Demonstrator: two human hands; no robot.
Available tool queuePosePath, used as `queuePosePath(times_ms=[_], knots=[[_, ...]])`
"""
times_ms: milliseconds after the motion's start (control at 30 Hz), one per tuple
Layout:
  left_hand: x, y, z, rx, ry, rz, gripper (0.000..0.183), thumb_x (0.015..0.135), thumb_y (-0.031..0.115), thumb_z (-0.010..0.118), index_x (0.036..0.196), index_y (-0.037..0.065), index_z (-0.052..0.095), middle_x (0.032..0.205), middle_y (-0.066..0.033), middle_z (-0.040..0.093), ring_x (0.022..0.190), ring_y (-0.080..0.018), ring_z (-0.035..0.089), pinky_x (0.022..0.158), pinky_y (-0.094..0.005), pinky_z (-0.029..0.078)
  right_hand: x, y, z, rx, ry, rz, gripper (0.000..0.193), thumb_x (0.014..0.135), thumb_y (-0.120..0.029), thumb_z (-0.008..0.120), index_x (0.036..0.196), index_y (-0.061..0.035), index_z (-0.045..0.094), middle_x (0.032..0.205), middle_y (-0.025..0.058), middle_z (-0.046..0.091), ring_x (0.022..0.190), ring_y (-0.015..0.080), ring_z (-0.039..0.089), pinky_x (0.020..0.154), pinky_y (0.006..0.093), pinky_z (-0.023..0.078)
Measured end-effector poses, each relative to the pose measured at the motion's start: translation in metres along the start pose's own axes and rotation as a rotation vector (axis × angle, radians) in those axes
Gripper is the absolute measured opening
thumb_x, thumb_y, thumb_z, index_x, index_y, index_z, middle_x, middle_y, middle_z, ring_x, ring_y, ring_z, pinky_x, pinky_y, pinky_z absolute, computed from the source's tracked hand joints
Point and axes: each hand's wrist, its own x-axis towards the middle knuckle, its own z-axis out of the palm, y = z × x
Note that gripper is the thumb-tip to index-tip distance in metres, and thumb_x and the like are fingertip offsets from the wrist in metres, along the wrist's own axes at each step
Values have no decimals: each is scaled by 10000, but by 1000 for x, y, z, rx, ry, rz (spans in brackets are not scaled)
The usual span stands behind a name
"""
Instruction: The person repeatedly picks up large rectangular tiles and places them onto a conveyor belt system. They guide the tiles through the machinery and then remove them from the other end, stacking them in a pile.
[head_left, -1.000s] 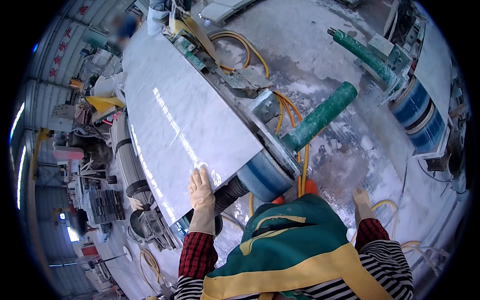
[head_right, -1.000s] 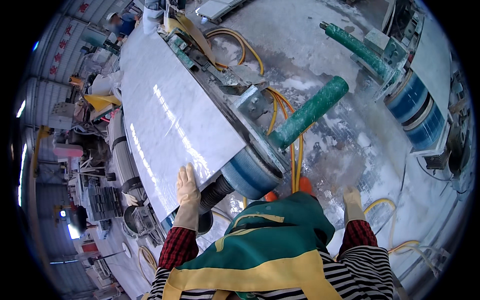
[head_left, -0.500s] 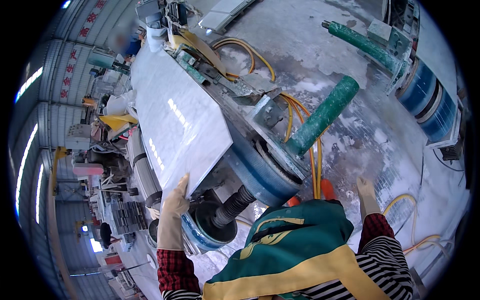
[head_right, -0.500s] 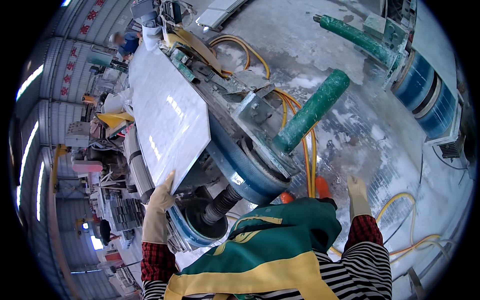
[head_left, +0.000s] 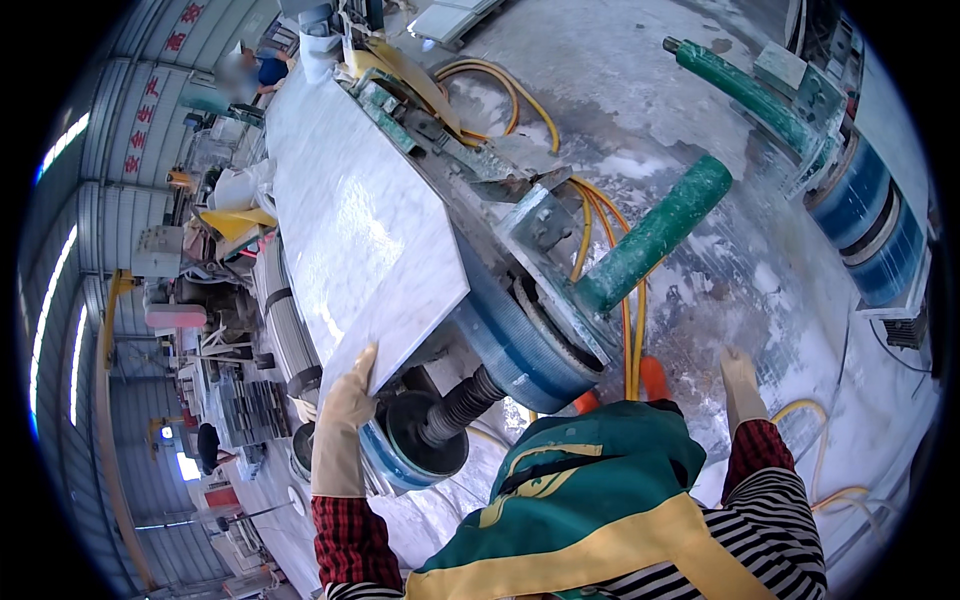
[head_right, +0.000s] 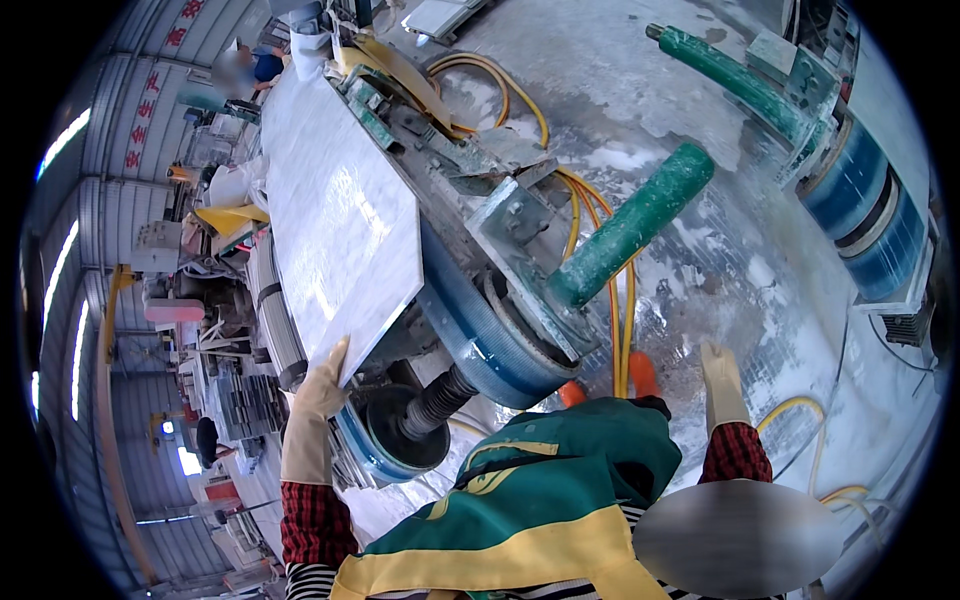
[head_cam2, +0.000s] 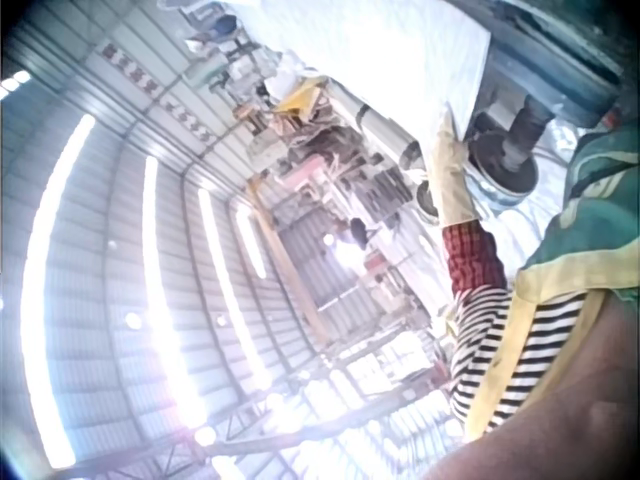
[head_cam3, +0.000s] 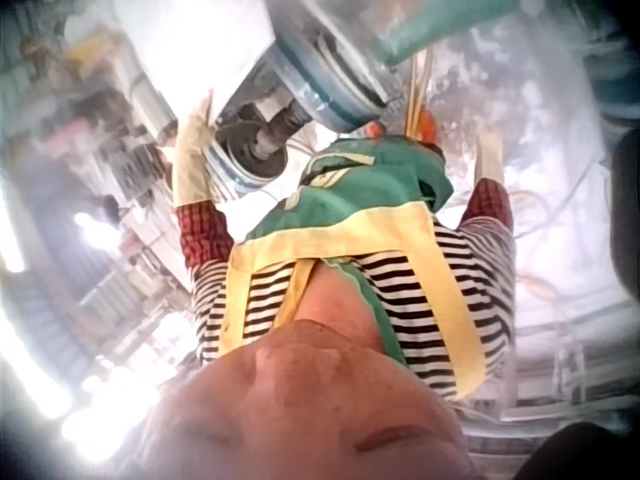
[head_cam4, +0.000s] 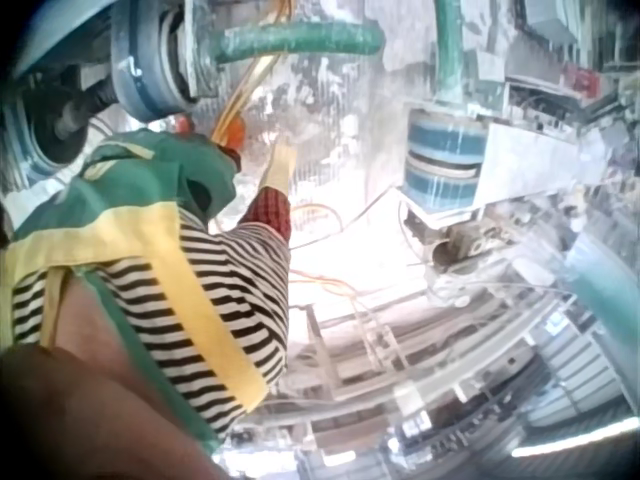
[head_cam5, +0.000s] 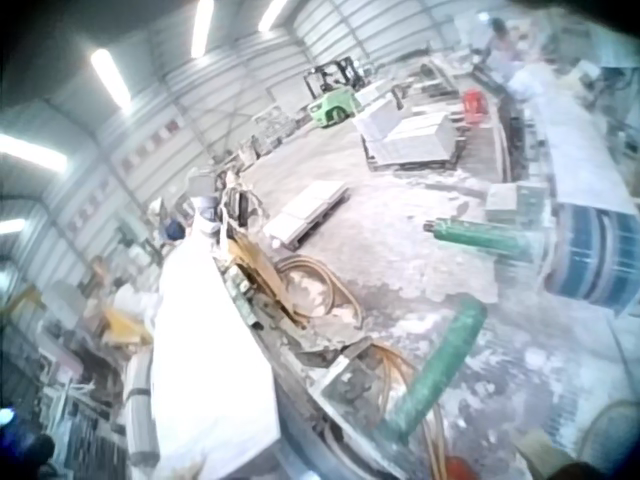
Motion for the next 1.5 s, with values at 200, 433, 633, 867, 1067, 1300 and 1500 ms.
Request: queuePosePath(times_ms=[200, 433, 633, 867, 1067, 1300, 1500], knots=[[-3, 0, 2, -23, -30, -49, 888, 769, -184, 574, 1584, 131, 417, 1549, -221, 501, 1468, -327, 456, 1218, -342, 352, -25, -64, -16, 105, -49, 28, 456, 973, -410, 562, 1290, -124, 721, 1160, 150, 756, 1050, 275, 725, 930, 377, 537], [-5, 4, 10, 15, -39, -50, 870, 791, -143, 583, 1591, 147, 403, 1552, -218, 493, 1442, -349, 480, 1196, -369, 384, -45, -112, -18, 358, -48, -285, 421, 1005, -329, 627, 1260, -5, 710, 1155, 128, 760, 1048, 197, 704, 943, 319, 524], [-7, -18, 21, 98, 47, 85, 756, 851, -56, 569, 1559, 150, 398, 1516, -151, 537, 1320, -363, 580, 1067, -430, 493, -153, -275, -21, 214, -719, -706, 391, 1033, -283, 618, 1293, 0, 692, 1155, 98, 773, 1124, 165, 683, 994, 291, 497], [-24, -18, 11, 70, 84, 49, 553, 921, 30, 629, 1447, 148, 509, 1376, -104, 646, 1233, -318, 658, 971, -418, 561, -268, -381, 141, 568, -1261, -412, 701, 1073, -369, 586, 1615, -27, 303, 1475, 238, 553, 1345, 339, 562, 1169, 423, 437], [-52, -51, 96, 20, 632, 294, 232, 860, 131, 618, 1088, 94, 643, 1147, -107, 708, 1103, -256, 695, 960, -383, 548, -331, -412, 222, 844, -903, -150, 605, 1084, -442, 514, 1401, 73, 488, 1285, 224, 615, 1115, 305, 652, 970, 396, 560], [-144, -165, 179, -279, 1126, 737, 185, 793, 139, 626, 967, 76, 630, 957, -36, 668, 985, -200, 661, 944, -320, 515, -302, -403, 223, 834, -576, -267, 465, 1031, -307, 647, 1307, 54, 547, 1097, 208, 715, 938, 325, 736, 745, 397, 617], [-118, -227, 227, -434, 1153, 408, 135, 797, 136, 610, 923, 88, 605, 884, -59, 643, 872, -238, 651, 871, -341, 490, -321, -439, 211, 831, -409, -423, 366, 1038, -252, 636, 1248, 44, 592, 1109, 171, 736, 895, 286, 746, 762, 380, 658]])
